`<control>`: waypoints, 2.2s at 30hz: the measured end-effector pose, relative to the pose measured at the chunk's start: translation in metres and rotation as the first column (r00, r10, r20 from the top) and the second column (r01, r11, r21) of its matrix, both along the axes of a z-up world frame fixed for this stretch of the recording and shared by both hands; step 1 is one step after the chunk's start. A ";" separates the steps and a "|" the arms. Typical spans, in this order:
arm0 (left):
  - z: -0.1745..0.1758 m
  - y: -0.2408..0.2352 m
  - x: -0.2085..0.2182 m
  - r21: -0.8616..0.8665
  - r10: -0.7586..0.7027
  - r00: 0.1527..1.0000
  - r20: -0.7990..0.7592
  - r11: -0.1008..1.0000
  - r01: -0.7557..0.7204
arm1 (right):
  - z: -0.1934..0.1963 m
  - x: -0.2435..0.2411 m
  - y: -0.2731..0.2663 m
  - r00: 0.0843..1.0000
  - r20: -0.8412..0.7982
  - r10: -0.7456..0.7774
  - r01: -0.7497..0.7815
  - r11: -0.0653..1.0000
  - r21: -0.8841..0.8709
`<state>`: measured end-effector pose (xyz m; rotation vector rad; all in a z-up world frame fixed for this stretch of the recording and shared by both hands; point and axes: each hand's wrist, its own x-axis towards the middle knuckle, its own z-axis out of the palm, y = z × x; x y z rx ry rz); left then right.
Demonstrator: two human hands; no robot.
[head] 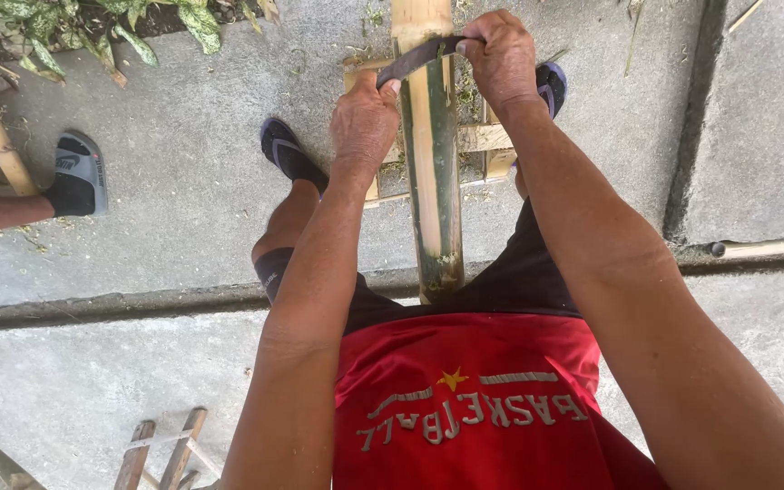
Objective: Shaving and smoothing a long piece of bamboo with a knife while it is placed on a wooden stand.
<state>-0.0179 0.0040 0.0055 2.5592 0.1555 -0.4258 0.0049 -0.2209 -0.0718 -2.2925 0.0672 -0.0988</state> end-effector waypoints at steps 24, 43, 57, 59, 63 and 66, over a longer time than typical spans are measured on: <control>0.009 0.014 -0.147 -0.068 -0.041 0.941 -0.337 0.998 0.020 | 0.028 -0.151 0.006 0.960 -0.265 0.086 -0.107 0.992 -0.067; 0.001 -0.016 0.020 0.018 -0.130 0.991 -0.013 0.991 0.131 | 0.025 -0.002 -0.003 0.949 -0.267 0.166 -0.230 0.946 -0.227; 0.009 -0.006 0.004 -0.026 -0.071 0.995 -0.066 0.997 0.069 | 0.033 -0.015 0.010 0.985 -0.091 0.146 -0.158 0.976 -0.151; 0.005 -0.009 0.007 -0.058 -0.052 0.983 -0.175 0.997 0.042 | 0.064 0.006 0.016 0.807 -0.591 0.008 0.004 1.000 0.020; 0.015 -0.018 0.019 -0.086 -0.017 0.991 -0.135 0.996 0.006 | 0.025 0.013 0.001 0.848 -0.530 -0.018 0.150 0.967 0.207; 0.003 -0.009 0.000 -0.021 -0.016 0.999 0.029 1.000 0.016 | -0.005 -0.009 -0.004 0.962 -0.267 0.061 0.018 0.958 0.286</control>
